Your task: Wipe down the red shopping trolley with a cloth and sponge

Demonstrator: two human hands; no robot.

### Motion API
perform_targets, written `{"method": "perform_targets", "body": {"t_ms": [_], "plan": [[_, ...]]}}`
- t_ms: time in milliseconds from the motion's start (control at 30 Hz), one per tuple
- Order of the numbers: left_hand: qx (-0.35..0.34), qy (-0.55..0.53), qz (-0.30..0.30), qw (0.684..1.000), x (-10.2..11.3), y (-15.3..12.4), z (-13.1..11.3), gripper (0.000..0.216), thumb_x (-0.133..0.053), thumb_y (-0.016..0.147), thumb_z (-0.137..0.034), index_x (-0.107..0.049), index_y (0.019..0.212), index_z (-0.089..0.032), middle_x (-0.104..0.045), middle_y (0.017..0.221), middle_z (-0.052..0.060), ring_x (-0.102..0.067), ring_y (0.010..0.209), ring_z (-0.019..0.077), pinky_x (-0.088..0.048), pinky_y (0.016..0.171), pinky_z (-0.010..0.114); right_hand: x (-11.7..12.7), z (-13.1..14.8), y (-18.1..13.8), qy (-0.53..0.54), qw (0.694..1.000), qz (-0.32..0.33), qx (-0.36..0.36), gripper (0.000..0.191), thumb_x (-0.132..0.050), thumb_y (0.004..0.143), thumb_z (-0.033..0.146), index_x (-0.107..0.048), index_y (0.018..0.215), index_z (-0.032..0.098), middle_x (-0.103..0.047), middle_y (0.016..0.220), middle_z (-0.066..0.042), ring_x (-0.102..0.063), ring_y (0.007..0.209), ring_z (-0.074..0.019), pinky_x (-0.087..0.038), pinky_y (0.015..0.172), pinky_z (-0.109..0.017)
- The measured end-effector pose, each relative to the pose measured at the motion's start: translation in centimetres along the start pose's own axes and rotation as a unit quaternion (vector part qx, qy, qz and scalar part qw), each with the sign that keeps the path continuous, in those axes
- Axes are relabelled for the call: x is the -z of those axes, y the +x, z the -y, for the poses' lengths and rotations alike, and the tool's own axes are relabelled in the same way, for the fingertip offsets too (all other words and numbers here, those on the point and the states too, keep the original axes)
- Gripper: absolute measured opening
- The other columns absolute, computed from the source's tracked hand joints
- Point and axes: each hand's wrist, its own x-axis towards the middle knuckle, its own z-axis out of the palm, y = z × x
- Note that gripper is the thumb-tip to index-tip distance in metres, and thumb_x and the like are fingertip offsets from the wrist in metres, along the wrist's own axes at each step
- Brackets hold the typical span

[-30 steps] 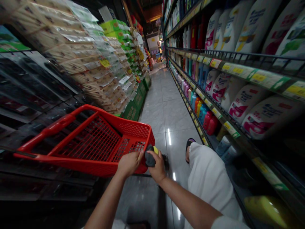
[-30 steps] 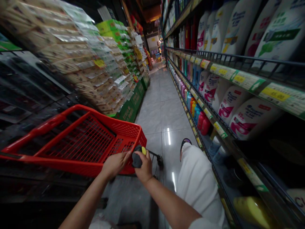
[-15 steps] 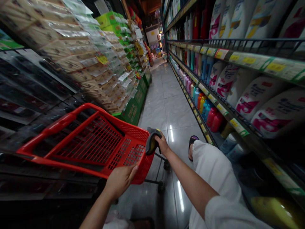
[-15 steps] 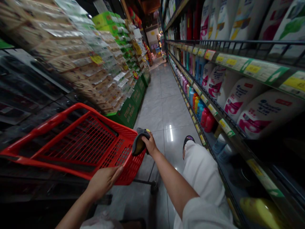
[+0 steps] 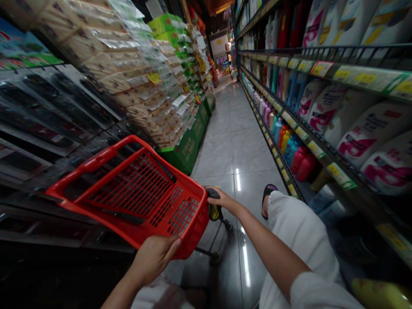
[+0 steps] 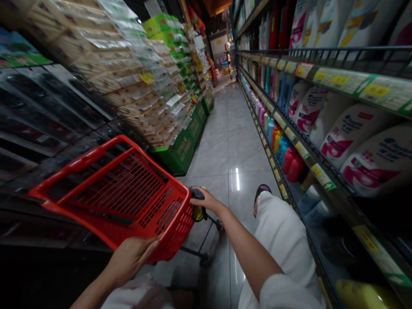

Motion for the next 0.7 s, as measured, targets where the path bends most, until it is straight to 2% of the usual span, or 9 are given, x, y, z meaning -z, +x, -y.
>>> {"method": "perform_targets", "body": {"t_ms": [67, 100, 233, 333, 400, 500, 600, 700], "plan": [[-0.004, 0.002, -0.002, 1.000, 0.0, -0.1, 0.1, 0.073, -0.005, 0.099, -0.051, -0.070, 0.091, -0.020, -0.069, 0.071, 0.008, -0.066, 0.069, 0.0193, -0.042, 0.066, 0.027, 0.3, -0.7, -0.5, -0.005, 1.000, -0.015, 0.006, 0.069, -0.080, 0.049, 0.019, -0.063, 0.115, 0.021, -0.067, 0.118, -0.003, -0.061, 0.111, -0.0209, -0.043, 0.103, -0.036], [-0.006, 0.002, -0.005, 1.000, -0.1, -0.2, 0.1, 0.072, -0.005, 0.099, -0.051, -0.070, 0.090, -0.020, -0.069, 0.071, 0.008, -0.066, 0.069, 0.0194, -0.042, 0.066, 0.027, 0.6, -1.1, -0.4, -0.001, 1.000, -0.022, -0.001, 0.069, -0.080, 0.045, 0.015, -0.064, 0.111, 0.020, -0.069, 0.114, -0.003, -0.062, 0.108, -0.0210, -0.043, 0.102, -0.036], [-0.021, -0.008, -0.017, 1.000, -0.2, 0.0, 0.2, 0.068, -0.008, 0.099, -0.051, -0.069, 0.096, -0.021, -0.070, 0.072, 0.007, -0.067, 0.070, 0.0192, -0.042, 0.065, 0.027, 1.5, -0.9, 1.7, 0.022, 0.992, -0.109, -0.057, 0.050, -0.068, 0.048, 0.013, -0.064, 0.097, 0.019, -0.071, 0.091, 0.001, -0.066, 0.085, -0.0184, -0.052, 0.083, -0.034], [-0.027, -0.011, -0.024, 0.999, -0.4, 0.3, 0.1, 0.065, -0.010, 0.100, -0.049, -0.069, 0.098, -0.022, -0.069, 0.071, 0.006, -0.066, 0.067, 0.0181, -0.042, 0.064, 0.026, 0.9, 0.3, 4.0, 0.039, 0.986, -0.160, -0.042, 0.044, -0.059, 0.050, 0.015, -0.063, 0.094, 0.020, -0.068, 0.081, 0.003, -0.064, 0.072, -0.0160, -0.051, 0.068, -0.028], [-0.032, -0.004, -0.026, 0.999, -0.4, 0.4, -0.1, 0.065, -0.010, 0.100, -0.049, -0.069, 0.102, -0.021, -0.069, 0.071, 0.006, -0.065, 0.067, 0.0181, -0.041, 0.063, 0.026, 0.2, 0.4, 4.8, 0.035, 0.987, -0.152, -0.036, 0.039, -0.056, 0.051, 0.016, -0.063, 0.089, 0.020, -0.066, 0.074, 0.004, -0.062, 0.065, -0.0144, -0.050, 0.062, -0.025], [-0.043, 0.005, -0.021, 0.999, -0.3, 0.3, -0.7, 0.064, -0.009, 0.100, -0.048, -0.067, 0.110, -0.021, -0.068, 0.070, 0.006, -0.065, 0.067, 0.0187, -0.041, 0.063, 0.027, 0.1, -0.5, 4.4, -0.014, 0.987, -0.137, -0.084, 0.030, -0.051, 0.049, 0.016, -0.060, 0.077, 0.020, -0.061, 0.063, 0.007, -0.057, 0.058, -0.0134, -0.048, 0.058, -0.024], [-0.047, -0.001, -0.018, 0.999, -0.2, 0.1, -1.4, 0.063, -0.010, 0.100, -0.048, -0.067, 0.106, -0.022, -0.069, 0.070, 0.006, -0.065, 0.067, 0.0185, -0.041, 0.063, 0.027, 0.9, -1.0, 3.9, -0.042, 0.984, -0.114, -0.131, 0.025, -0.049, 0.046, 0.014, -0.059, 0.068, 0.019, -0.057, 0.053, 0.008, -0.054, 0.052, -0.0141, -0.048, 0.056, -0.026], [-0.052, -0.005, -0.020, 0.998, -0.3, 0.1, -2.1, 0.063, -0.010, 0.100, -0.049, -0.067, 0.100, -0.022, -0.068, 0.069, 0.006, -0.064, 0.066, 0.0180, -0.040, 0.063, 0.027, 1.4, 0.4, 4.6, -0.037, 0.989, -0.086, -0.117, 0.026, -0.051, 0.047, 0.012, -0.063, 0.069, 0.019, -0.062, 0.058, 0.007, -0.059, 0.058, -0.0157, -0.051, 0.063, -0.028]]}}
